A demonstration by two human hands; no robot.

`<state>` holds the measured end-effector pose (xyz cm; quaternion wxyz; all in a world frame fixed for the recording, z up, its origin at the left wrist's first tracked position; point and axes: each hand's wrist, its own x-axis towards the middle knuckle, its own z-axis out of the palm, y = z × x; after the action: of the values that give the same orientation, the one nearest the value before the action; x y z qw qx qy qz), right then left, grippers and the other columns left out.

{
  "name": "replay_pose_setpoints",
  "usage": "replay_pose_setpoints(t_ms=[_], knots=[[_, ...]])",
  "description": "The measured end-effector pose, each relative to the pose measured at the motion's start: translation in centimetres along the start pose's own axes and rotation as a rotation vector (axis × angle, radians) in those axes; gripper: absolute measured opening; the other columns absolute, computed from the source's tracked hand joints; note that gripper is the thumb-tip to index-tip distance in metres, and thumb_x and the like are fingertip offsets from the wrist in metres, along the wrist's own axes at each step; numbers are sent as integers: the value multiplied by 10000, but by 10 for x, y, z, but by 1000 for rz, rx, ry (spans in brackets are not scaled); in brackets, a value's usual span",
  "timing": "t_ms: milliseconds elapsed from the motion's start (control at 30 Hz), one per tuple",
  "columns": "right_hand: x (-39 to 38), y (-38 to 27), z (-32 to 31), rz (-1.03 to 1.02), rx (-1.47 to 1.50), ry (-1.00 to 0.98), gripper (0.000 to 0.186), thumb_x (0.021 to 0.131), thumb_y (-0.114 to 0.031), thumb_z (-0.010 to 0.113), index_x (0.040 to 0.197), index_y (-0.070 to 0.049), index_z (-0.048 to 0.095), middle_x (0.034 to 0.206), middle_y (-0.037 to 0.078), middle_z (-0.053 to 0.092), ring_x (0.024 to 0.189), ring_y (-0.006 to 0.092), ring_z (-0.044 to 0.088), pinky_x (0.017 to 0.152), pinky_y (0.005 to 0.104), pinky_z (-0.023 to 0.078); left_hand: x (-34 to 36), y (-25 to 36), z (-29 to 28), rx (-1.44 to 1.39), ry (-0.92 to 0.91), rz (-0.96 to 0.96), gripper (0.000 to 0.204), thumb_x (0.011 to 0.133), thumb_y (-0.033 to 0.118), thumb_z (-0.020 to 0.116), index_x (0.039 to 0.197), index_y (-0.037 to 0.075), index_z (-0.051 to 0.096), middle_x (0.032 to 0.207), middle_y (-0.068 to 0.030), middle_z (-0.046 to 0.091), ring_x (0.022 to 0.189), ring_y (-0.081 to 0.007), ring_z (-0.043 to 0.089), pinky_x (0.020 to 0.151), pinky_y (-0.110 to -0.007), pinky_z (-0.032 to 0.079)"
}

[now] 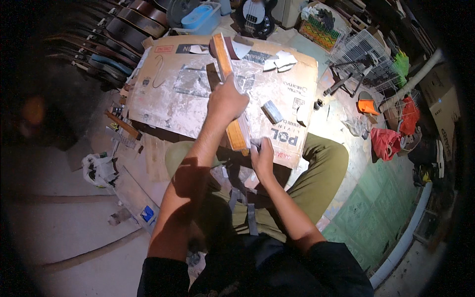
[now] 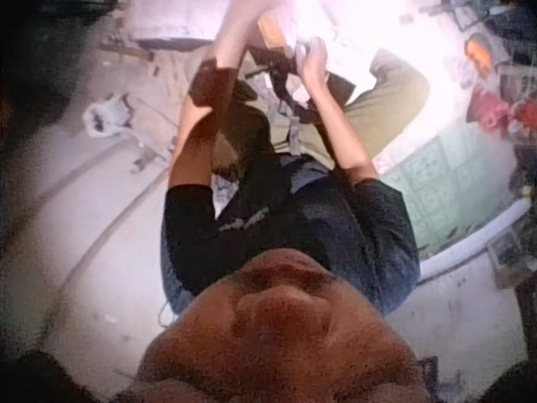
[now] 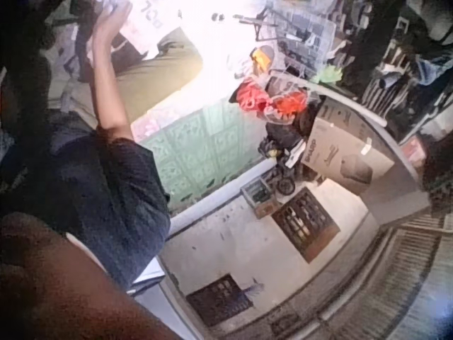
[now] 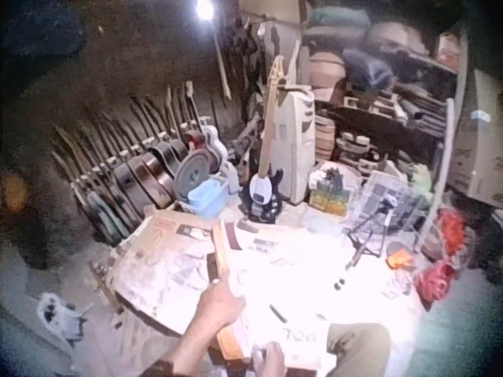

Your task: The person sands the wooden body of an electric guitar using a small block and a cloth to smooth the surfaces and edges.

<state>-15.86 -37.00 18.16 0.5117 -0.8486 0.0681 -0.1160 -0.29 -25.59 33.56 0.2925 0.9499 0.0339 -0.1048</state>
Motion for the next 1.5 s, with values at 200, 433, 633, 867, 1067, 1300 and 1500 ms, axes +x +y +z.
replay_pose_setpoints(t_ms=[200,433,633,867,1067,1300,1500], knots=[[-21,6,2,98,70,-2,121,827,-1,630,888,23,529,851,231,526,840,431,545,761,457,444,-3,-1,-2,8,7,21,741,757,229,639,1430,18,414,1187,-322,601,1116,-442,599,989,-457,473],[-25,1,1,84,65,-11,130,819,22,607,904,46,511,893,244,527,867,453,532,772,458,444,-3,-9,5,-33,2,61,625,777,222,595,1380,78,518,1147,-319,620,1122,-440,592,1005,-453,457],[-7,-5,8,32,-2,60,121,810,9,627,870,28,524,836,224,528,777,413,539,696,443,439,5,-13,4,-72,29,94,559,772,211,592,1312,67,582,1162,-287,631,1096,-430,606,994,-452,461],[-3,4,9,0,0,83,155,804,-22,685,851,29,546,829,220,560,778,403,567,702,441,448,0,-10,11,-96,34,78,551,764,185,571,1298,49,584,1131,-282,643,1100,-425,604,989,-450,462],[-7,6,8,15,-12,48,122,830,-6,629,882,20,522,849,220,535,813,431,542,728,462,437,4,-3,4,-97,30,78,506,761,173,557,1241,20,601,1129,-296,635,1094,-443,596,987,-464,456],[-5,0,4,26,-12,6,117,830,-2,622,879,20,519,849,227,531,831,427,541,745,461,435,1,-5,4,-97,55,91,529,778,169,536,1279,8,579,1140,-297,631,1106,-447,589,995,-459,452],[-17,4,2,42,33,-14,151,819,-4,653,911,27,538,870,224,544,840,411,563,748,457,441,-1,-6,2,-111,46,88,545,777,166,524,1298,12,573,1152,-300,627,1109,-444,588,994,-457,450]])
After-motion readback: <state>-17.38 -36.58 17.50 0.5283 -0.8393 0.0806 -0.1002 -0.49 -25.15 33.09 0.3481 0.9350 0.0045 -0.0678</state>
